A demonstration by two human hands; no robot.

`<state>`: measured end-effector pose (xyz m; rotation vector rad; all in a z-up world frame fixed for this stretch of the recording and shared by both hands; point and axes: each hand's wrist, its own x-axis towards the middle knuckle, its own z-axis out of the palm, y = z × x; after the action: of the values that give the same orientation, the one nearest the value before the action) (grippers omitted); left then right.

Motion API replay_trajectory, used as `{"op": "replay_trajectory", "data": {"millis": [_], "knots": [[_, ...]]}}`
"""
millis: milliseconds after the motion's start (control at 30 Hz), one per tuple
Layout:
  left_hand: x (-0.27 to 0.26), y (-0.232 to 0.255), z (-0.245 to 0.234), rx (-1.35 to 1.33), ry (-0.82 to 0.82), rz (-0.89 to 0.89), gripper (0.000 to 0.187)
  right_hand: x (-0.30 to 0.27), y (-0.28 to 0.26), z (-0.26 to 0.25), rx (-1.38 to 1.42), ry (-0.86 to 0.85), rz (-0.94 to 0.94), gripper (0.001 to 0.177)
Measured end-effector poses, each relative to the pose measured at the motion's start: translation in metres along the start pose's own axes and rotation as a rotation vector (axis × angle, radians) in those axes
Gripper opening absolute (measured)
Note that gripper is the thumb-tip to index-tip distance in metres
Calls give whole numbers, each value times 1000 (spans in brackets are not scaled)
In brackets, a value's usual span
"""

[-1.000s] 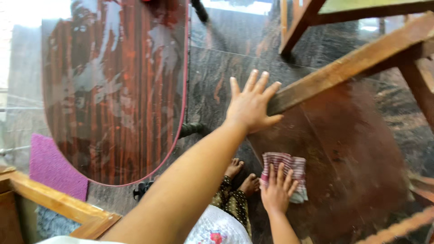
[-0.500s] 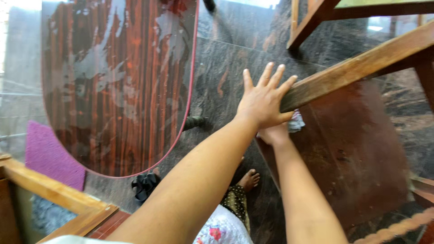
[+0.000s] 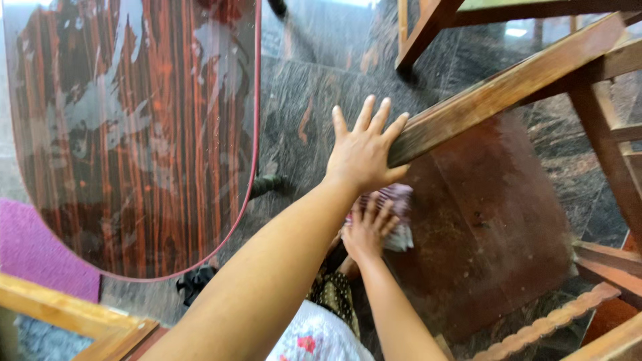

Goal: The person wipes a wooden chair with a cloth, dipping the cloth into a red bucket of water to wet it. They clean the chair's armrests, seat, and backrest thoroughly.

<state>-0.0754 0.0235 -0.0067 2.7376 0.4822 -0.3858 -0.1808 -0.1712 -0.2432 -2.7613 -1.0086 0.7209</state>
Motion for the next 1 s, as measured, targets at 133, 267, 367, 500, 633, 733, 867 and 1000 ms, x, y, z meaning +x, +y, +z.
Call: {"op": "replay_trajectory", "data": {"millis": [133, 267, 367, 500, 633, 733, 867, 1000], "knots": [[3, -3, -1, 21, -17, 8, 97, 30, -18, -7, -47, 105, -85, 77], [6, 0, 0, 22, 23, 39, 95, 12, 10, -10, -15, -32, 36, 82], [2, 1, 2, 38, 48, 142, 88, -39, 43, 10, 65, -80, 352, 87], [2, -1, 8, 83, 76, 247, 73, -128, 108, 42, 93, -72, 617, 81], [5, -3, 16, 144, 58, 305, 67, -141, 138, 50, 133, -64, 922, 86], [3, -4, 21, 129, 100, 334, 62, -81, 112, 41, 251, -29, 1239, 86], [5, -5, 19, 104, 73, 315, 64, 13, 44, 6, 392, -55, 1102, 88], [7, -2, 21, 55, 86, 322, 62, 57, 11, -29, 31, -18, 459, 74]]}}
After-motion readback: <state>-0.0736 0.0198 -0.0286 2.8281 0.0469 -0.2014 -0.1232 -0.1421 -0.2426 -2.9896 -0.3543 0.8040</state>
